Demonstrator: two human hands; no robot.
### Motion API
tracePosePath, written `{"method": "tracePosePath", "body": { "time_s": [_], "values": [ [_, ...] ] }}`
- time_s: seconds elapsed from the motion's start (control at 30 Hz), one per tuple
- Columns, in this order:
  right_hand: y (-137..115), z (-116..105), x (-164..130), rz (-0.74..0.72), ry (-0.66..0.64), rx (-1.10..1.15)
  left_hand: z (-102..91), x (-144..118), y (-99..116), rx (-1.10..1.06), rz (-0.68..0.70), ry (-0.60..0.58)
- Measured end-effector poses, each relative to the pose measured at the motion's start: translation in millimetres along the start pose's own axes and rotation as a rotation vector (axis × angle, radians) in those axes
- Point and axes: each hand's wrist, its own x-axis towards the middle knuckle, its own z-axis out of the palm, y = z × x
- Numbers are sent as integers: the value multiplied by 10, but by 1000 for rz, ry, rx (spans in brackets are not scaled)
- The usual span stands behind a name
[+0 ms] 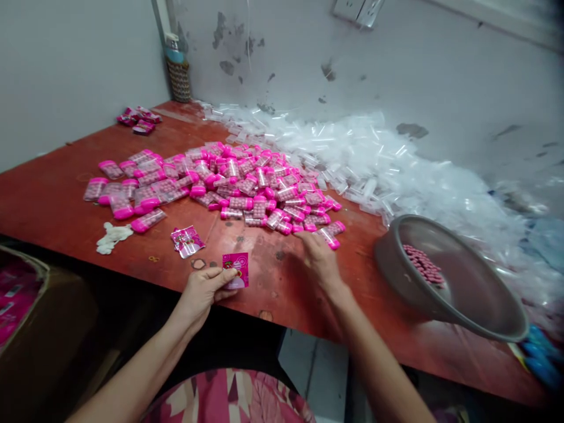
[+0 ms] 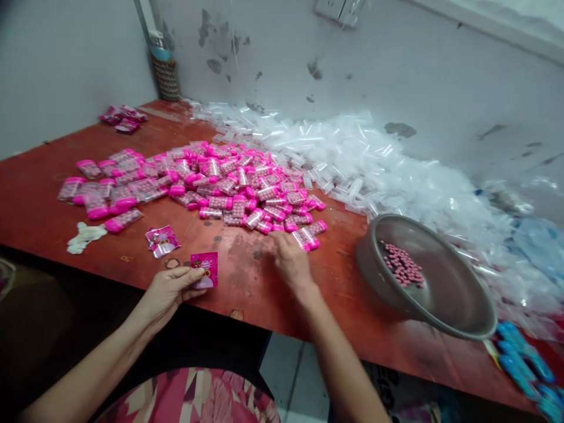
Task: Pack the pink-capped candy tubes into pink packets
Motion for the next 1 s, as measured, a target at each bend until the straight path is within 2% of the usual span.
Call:
{"method": "tracePosePath", "body": {
  "time_s": [0.07,0.17,0.23,0.3,0.37,0.43,0.5,0.53,0.63,0.73,0.83,1.0],
  "values": [
    [413,-249,94,-118,-140,-333,2,-23,-3,-50,-29,18],
    [875,-447,186,-312,-403,-544,13,-43,1,-144,-66,48],
    [1021,-453,206,-398,-476,-573,25,-41,12,-233,-87,78],
    [1028,-394,198,-433,-460,-559,38,-29,26,-331,-98,115],
    [894,-300,163,-415,-395,-497,51,-13,34,-420,-98,140],
    [625,-184,87,-310,-283,-373,65,4,30,-496,-95,159],
    [252,-55,-41,-100,-155,-175,76,23,13,-567,-93,174],
    [44,12,-122,23,-137,-39,80,35,1,-601,-93,178],
    [-550,219,-378,318,-289,482,83,72,-33,-704,-64,164],
    [-947,432,-550,451,-377,810,91,89,-51,-760,-14,136],
    [-1110,605,-598,483,-350,879,112,74,-56,-740,10,108],
    [-1150,717,-579,535,-304,931,121,9,-73,-568,101,35]
  ]
}}
